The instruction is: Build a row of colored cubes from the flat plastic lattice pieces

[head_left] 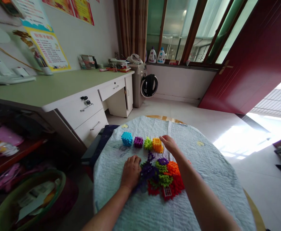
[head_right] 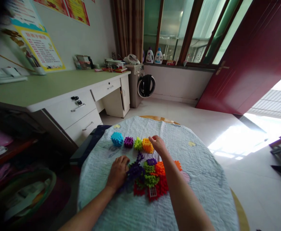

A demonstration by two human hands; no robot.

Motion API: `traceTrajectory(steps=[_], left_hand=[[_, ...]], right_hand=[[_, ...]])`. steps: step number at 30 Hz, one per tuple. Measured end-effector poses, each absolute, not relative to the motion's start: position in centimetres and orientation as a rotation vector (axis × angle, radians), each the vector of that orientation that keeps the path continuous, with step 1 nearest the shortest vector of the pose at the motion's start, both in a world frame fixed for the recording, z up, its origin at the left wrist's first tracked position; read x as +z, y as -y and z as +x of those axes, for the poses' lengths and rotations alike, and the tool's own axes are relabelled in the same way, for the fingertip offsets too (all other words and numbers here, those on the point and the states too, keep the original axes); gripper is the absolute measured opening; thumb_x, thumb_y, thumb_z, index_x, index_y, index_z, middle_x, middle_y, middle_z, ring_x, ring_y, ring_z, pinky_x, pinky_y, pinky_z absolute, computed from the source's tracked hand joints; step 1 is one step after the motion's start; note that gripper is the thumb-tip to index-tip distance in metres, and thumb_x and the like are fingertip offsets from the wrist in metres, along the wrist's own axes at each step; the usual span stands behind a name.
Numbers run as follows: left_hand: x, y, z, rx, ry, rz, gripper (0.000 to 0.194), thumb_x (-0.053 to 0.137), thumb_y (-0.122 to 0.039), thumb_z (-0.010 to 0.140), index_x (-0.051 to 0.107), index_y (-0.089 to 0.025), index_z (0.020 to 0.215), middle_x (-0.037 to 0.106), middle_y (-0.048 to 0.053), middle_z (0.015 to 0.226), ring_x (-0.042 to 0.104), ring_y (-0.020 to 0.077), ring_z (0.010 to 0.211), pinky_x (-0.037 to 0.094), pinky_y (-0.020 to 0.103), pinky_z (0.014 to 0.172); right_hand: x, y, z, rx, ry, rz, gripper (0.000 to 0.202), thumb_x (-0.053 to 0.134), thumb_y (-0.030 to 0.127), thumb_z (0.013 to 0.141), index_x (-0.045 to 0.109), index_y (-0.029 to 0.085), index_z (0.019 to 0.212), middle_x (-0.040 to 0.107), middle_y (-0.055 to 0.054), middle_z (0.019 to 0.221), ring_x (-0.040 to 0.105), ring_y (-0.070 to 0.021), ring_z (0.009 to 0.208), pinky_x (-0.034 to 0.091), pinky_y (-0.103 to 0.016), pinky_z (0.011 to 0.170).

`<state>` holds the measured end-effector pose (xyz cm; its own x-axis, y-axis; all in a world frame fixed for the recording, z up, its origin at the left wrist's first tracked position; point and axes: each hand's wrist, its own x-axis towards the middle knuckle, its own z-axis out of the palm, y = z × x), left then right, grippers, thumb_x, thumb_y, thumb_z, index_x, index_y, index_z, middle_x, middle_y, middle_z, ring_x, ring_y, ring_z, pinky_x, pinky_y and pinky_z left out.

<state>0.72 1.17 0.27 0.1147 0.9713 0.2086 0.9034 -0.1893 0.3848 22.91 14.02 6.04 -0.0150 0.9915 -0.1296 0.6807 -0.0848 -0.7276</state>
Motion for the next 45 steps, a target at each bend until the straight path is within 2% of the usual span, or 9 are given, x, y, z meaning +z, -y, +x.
traceTrajectory(steps=[7, 10, 16, 23, 26, 30, 35, 42, 45], left_hand=[[0.5, -1.2, 0.7, 0.651, -1.904, 2.188, 0.020, 0.049, -0.007, 0.082, 0.059, -0.019, 0.094, 0.059, 0.006, 0.101, 0.052, 0.0232, 0.099, 0.042, 0.037, 0.091], [0.3, -1.3, 0.5, 0.686, -1.899, 2.184, 0.021, 0.048, -0.008, 0.082, 0.060, -0.020, 0.094, 0.060, 0.007, 0.102, 0.053, 0.0232, 0.099, 0.043, 0.037, 0.091], [-0.9, -1.4, 0.5, 0.876, -1.814, 2.108, 0.021, 0.048, -0.010, 0.083, 0.061, -0.020, 0.094, 0.061, 0.007, 0.103, 0.056, 0.0227, 0.102, 0.045, 0.040, 0.095], [1.0, -7.9, -5.1, 1.658, -1.953, 1.509, 0.037, 0.052, -0.039, 0.089, 0.053, -0.019, 0.119, 0.047, 0.014, 0.135, 0.038, 0.0286, 0.135, 0.028, 0.048, 0.116], [2.6, -12.7, -8.0, 1.472, -1.771, 1.258, 0.048, 0.046, -0.050, 0.091, 0.052, -0.015, 0.124, 0.048, 0.017, 0.139, 0.040, 0.0291, 0.135, 0.027, 0.046, 0.116], [2.9, -15.9, -8.9, 1.288, -1.611, 1.260, 0.060, 0.040, -0.065, 0.089, 0.066, -0.013, 0.102, 0.069, 0.014, 0.109, 0.059, 0.0293, 0.116, 0.040, 0.042, 0.107], [2.0, -14.0, -7.3, 1.102, -1.420, 1.342, 0.060, 0.048, -0.071, 0.082, 0.070, -0.015, 0.092, 0.074, 0.009, 0.092, 0.064, 0.0289, 0.106, 0.047, 0.041, 0.100], [3.5, -6.3, -2.7, 1.116, -1.401, 1.721, 0.045, 0.048, -0.056, 0.089, 0.068, -0.021, 0.109, 0.060, 0.009, 0.127, 0.048, 0.0259, 0.129, 0.030, 0.043, 0.116], [5.0, -3.7, -0.2, 1.080, -1.220, 1.744, 0.040, 0.045, -0.049, 0.093, 0.068, -0.022, 0.111, 0.054, 0.010, 0.135, 0.047, 0.0253, 0.131, 0.034, 0.042, 0.115]], right_hand=[[5.5, -14.5, 21.0, 1.134, 1.891, -1.745, 0.038, 0.068, 0.051, 0.073, 0.072, 0.018, 0.092, 0.068, -0.005, 0.086, 0.060, -0.0195, 0.081, 0.046, -0.031, 0.075], [6.3, -11.8, 21.9, 1.071, 2.046, -1.617, 0.032, 0.074, 0.041, 0.067, 0.073, 0.020, 0.092, 0.063, -0.006, 0.097, 0.058, -0.0198, 0.089, 0.046, -0.033, 0.083], [8.5, -4.6, 24.7, 1.005, 2.225, -1.299, 0.017, 0.061, 0.025, 0.075, 0.068, 0.023, 0.090, 0.060, -0.005, 0.103, 0.059, -0.0179, 0.091, 0.047, -0.033, 0.088], [6.8, 2.5, 29.5, 0.851, 1.964, -1.489, 0.018, 0.055, 0.039, 0.085, 0.067, 0.025, 0.085, 0.065, -0.007, 0.101, 0.062, -0.0237, 0.095, 0.048, -0.037, 0.089], [4.7, 3.9, 31.5, 0.652, 1.748, -1.581, 0.026, 0.055, 0.048, 0.084, 0.067, 0.026, 0.092, 0.064, -0.009, 0.111, 0.059, -0.0275, 0.108, 0.045, -0.042, 0.097], [0.9, 4.4, 33.4, 0.455, 1.528, -1.686, 0.040, 0.053, 0.056, 0.083, 0.065, 0.024, 0.103, 0.060, -0.011, 0.120, 0.055, -0.0301, 0.115, 0.042, -0.049, 0.101], [-3.4, 4.3, 34.4, 0.310, 1.464, -1.801, 0.059, 0.045, 0.064, 0.085, 0.055, 0.020, 0.124, 0.059, -0.014, 0.124, 0.052, -0.0325, 0.118, 0.038, -0.053, 0.104], [-4.7, 4.3, 34.0, 0.254, 1.657, -1.825, 0.057, 0.042, 0.059, 0.089, 0.051, 0.021, 0.130, 0.058, -0.014, 0.131, 0.048, -0.0316, 0.127, 0.032, -0.053, 0.109], [-4.5, 4.4, 33.9, 0.265, 1.652, -1.822, 0.054, 0.042, 0.057, 0.090, 0.051, 0.020, 0.129, 0.057, -0.014, 0.132, 0.048, -0.0309, 0.126, 0.033, -0.052, 0.108]])
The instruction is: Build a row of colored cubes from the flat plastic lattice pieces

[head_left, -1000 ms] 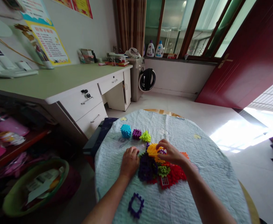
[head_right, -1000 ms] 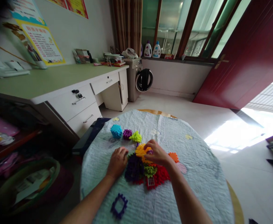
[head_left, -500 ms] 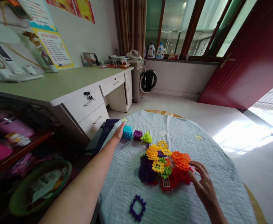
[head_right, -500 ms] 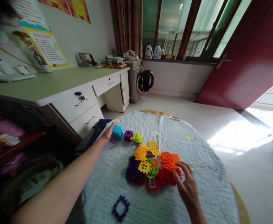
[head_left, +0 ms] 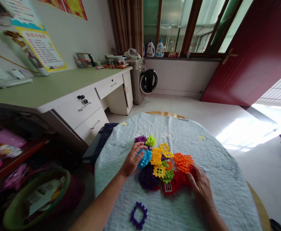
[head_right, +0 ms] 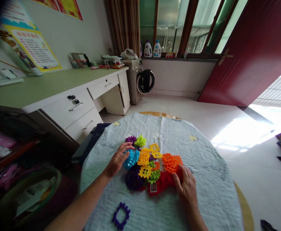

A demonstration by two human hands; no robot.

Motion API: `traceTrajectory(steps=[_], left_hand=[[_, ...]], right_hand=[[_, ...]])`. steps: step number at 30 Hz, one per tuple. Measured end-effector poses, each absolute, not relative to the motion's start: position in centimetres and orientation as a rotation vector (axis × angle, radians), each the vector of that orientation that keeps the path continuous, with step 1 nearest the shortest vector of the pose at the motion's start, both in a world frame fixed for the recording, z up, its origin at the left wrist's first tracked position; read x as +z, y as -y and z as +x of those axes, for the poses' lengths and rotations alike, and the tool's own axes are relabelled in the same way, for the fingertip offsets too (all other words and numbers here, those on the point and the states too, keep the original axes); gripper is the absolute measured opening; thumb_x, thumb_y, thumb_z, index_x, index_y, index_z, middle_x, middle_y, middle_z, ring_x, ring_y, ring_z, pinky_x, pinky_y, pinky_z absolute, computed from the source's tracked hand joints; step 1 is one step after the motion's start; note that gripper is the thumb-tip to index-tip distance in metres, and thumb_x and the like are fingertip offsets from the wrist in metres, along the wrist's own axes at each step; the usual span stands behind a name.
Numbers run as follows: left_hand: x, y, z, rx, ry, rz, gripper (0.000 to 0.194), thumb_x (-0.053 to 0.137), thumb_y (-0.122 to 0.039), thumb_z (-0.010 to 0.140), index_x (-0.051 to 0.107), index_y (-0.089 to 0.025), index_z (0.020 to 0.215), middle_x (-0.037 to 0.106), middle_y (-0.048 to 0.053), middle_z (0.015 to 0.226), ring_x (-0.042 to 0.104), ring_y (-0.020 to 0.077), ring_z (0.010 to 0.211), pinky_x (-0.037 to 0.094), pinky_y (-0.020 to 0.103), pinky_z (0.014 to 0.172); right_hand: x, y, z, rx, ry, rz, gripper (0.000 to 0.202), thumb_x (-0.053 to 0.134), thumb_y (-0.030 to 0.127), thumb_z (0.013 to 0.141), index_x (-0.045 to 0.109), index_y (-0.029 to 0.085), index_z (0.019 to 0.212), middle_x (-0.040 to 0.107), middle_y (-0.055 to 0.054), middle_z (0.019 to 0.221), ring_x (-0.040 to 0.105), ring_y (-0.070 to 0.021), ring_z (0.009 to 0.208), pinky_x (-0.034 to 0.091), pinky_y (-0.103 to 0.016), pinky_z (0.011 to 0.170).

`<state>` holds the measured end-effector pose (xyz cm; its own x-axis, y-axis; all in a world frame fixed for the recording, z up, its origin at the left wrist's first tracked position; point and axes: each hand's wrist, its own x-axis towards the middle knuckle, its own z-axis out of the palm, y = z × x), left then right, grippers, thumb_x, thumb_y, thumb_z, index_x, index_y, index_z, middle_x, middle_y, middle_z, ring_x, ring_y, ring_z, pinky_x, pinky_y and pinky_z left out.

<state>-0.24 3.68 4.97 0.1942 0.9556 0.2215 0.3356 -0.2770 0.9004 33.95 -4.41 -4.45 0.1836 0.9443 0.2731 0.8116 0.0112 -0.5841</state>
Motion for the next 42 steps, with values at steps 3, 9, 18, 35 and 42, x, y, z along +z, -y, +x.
traceTrajectory(steps=[3, 9, 18, 35, 42], left_hand=[[6.0, -4.1, 1.2, 1.123, -1.142, 1.766, 0.039, 0.042, -0.047, 0.095, 0.069, -0.021, 0.106, 0.052, 0.010, 0.135, 0.048, 0.0256, 0.129, 0.039, 0.040, 0.111], [4.8, -12.5, 0.3, 1.034, -1.752, 1.743, 0.036, 0.042, -0.044, 0.094, 0.066, -0.019, 0.102, 0.058, 0.012, 0.127, 0.046, 0.0260, 0.130, 0.033, 0.041, 0.112], [3.5, -12.4, 2.0, 0.594, -1.360, 1.871, 0.042, 0.071, -0.050, 0.070, 0.072, -0.019, 0.099, 0.066, 0.006, 0.101, 0.063, 0.0222, 0.094, 0.049, 0.033, 0.092], [7.9, 2.9, 6.6, 0.619, -0.915, 2.398, 0.048, 0.068, -0.029, 0.078, 0.060, -0.028, 0.125, 0.047, 0.007, 0.145, 0.041, 0.0298, 0.135, 0.027, 0.053, 0.118], [0.8, 8.6, 0.0, 0.490, -1.408, 2.336, 0.119, 0.087, -0.047, 0.052, 0.025, -0.032, 0.153, 0.016, 0.014, 0.161, 0.015, 0.0462, 0.146, 0.027, 0.067, 0.112]], right_hand=[[-4.0, 4.5, 33.7, 0.272, 1.644, -1.820, 0.051, 0.042, 0.056, 0.090, 0.052, 0.021, 0.126, 0.058, -0.013, 0.130, 0.049, -0.0302, 0.125, 0.034, -0.051, 0.108], [-3.2, 4.4, 33.3, 0.239, 1.641, -1.822, 0.048, 0.043, 0.054, 0.091, 0.053, 0.021, 0.124, 0.058, -0.013, 0.127, 0.051, -0.0288, 0.121, 0.036, -0.049, 0.106], [-3.4, 4.3, 33.3, 0.189, 1.651, -1.805, 0.045, 0.044, 0.051, 0.091, 0.052, 0.021, 0.125, 0.059, -0.012, 0.126, 0.052, -0.0274, 0.119, 0.038, -0.048, 0.104], [-2.9, 4.5, 33.1, 0.244, 1.624, -1.809, 0.048, 0.046, 0.055, 0.089, 0.055, 0.020, 0.121, 0.062, -0.013, 0.120, 0.053, -0.0278, 0.116, 0.038, -0.047, 0.104], [-2.5, 3.0, 31.7, 0.399, 1.393, -1.886, 0.064, 0.042, 0.063, 0.085, 0.059, 0.015, 0.123, 0.065, -0.016, 0.117, 0.056, -0.0296, 0.112, 0.039, -0.046, 0.102]])
